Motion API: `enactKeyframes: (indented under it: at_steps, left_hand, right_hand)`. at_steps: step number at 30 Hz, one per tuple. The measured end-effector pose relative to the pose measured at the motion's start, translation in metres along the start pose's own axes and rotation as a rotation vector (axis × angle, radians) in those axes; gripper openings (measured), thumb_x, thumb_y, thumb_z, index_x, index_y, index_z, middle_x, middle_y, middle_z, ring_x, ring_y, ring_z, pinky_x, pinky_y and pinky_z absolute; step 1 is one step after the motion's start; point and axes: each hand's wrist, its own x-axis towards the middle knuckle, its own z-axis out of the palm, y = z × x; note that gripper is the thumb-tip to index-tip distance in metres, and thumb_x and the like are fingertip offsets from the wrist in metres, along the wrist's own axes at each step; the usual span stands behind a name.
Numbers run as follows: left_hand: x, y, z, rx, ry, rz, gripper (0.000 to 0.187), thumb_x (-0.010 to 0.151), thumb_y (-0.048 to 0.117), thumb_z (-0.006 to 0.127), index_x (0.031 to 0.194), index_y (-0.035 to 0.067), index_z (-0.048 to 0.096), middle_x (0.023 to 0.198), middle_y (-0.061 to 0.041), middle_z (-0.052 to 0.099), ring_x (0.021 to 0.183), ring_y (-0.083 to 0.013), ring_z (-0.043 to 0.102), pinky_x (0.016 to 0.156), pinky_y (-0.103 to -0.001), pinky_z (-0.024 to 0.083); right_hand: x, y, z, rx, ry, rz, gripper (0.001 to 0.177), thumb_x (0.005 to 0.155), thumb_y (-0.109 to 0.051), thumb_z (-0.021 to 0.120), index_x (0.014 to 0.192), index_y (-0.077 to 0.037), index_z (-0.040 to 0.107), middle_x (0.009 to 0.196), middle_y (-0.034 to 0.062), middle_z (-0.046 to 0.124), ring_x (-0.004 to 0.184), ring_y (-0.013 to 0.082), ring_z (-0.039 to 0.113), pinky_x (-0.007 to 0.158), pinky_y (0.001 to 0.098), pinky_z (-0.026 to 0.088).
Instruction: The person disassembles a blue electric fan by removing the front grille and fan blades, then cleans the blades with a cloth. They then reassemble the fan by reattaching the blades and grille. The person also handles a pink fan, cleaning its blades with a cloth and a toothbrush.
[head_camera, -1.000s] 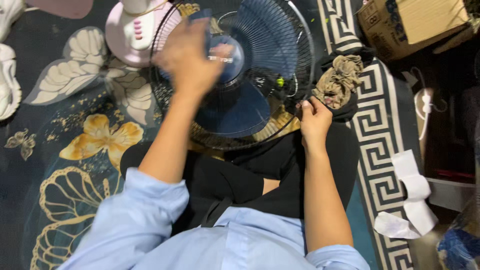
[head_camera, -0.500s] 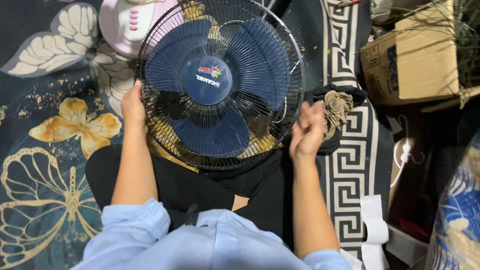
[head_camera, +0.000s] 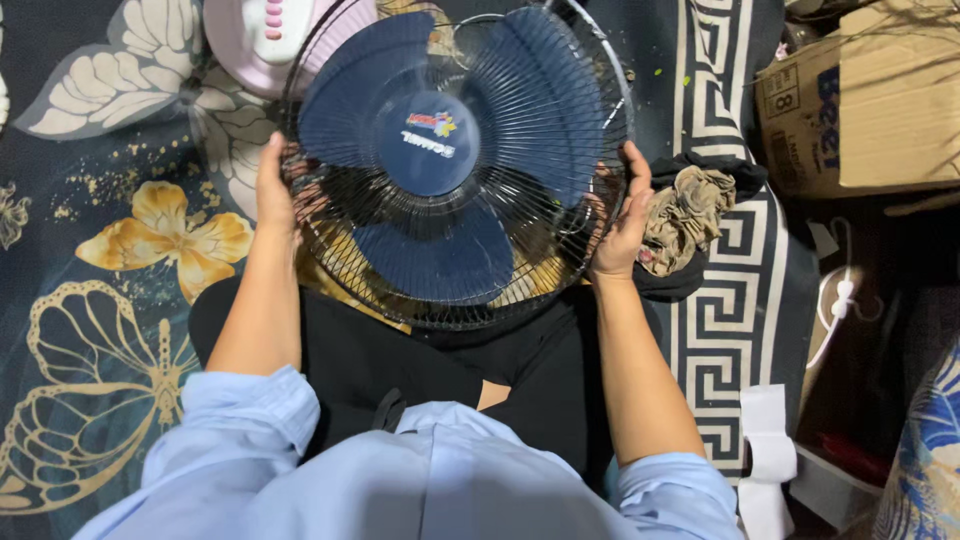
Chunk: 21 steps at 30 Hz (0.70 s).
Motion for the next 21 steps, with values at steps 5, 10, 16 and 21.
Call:
enactKeyframes:
  at_steps: [5, 10, 16, 21]
  left_hand:
    - [0.021, 0.005, 0.009, 0.266, 0.174, -0.108, 0.057, 0.094, 0.06, 0.062, 0.117, 0.009, 0.064, 0.103, -0.01, 0.062, 0.066, -0.0125, 0.059, 0.055, -0.028, 0.053]
    - [0.054, -0.027, -0.012, 0.043, 0.153, 0.105, 0.048, 0.083, 0.047, 0.066, 0.114, 0.013, 0.051, 0.092, -0.008, 0.055, 0.056, -0.0213, 0.051, 0.047, -0.037, 0.039]
    - [0.034, -0.083, -0.022, 0.361, 0.395, 0.363, 0.055, 0.106, 0.053, 0.052, 0.127, 0.003, 0.06, 0.12, -0.009, 0.067, 0.11, -0.0156, 0.06, 0.099, -0.032, 0.046]
    - [-0.11, -0.111, 0.006, -0.275, 0.096, -0.029, 0.054, 0.103, 0.045, 0.045, 0.142, 0.007, 0.049, 0.13, -0.009, 0.063, 0.122, -0.0266, 0.056, 0.106, -0.045, 0.045]
  right_hand:
    - [0.009, 0.001, 0.002, -0.095, 0.11, 0.08, 0.056, 0.109, -0.047, 0.042, 0.148, -0.007, 0.046, 0.14, 0.0061, 0.051, 0.113, 0.016, 0.058, 0.087, 0.0316, 0.054]
    - [0.004, -0.007, 0.002, -0.396, 0.027, -0.1, 0.046, 0.121, -0.041, 0.045, 0.156, -0.011, 0.049, 0.149, 0.0101, 0.053, 0.128, 0.0186, 0.057, 0.108, 0.0306, 0.05]
    - [-0.007, -0.023, 0.001, -0.288, 0.166, 0.319, 0.058, 0.102, -0.045, 0.041, 0.151, -0.015, 0.039, 0.146, 0.0083, 0.048, 0.108, 0.0263, 0.06, 0.085, 0.0415, 0.054]
    - [0.001, -0.011, -0.013, -0.411, 0.034, 0.083, 0.058, 0.115, -0.045, 0.041, 0.159, -0.007, 0.041, 0.164, 0.0153, 0.041, 0.151, 0.0297, 0.043, 0.128, 0.0403, 0.033]
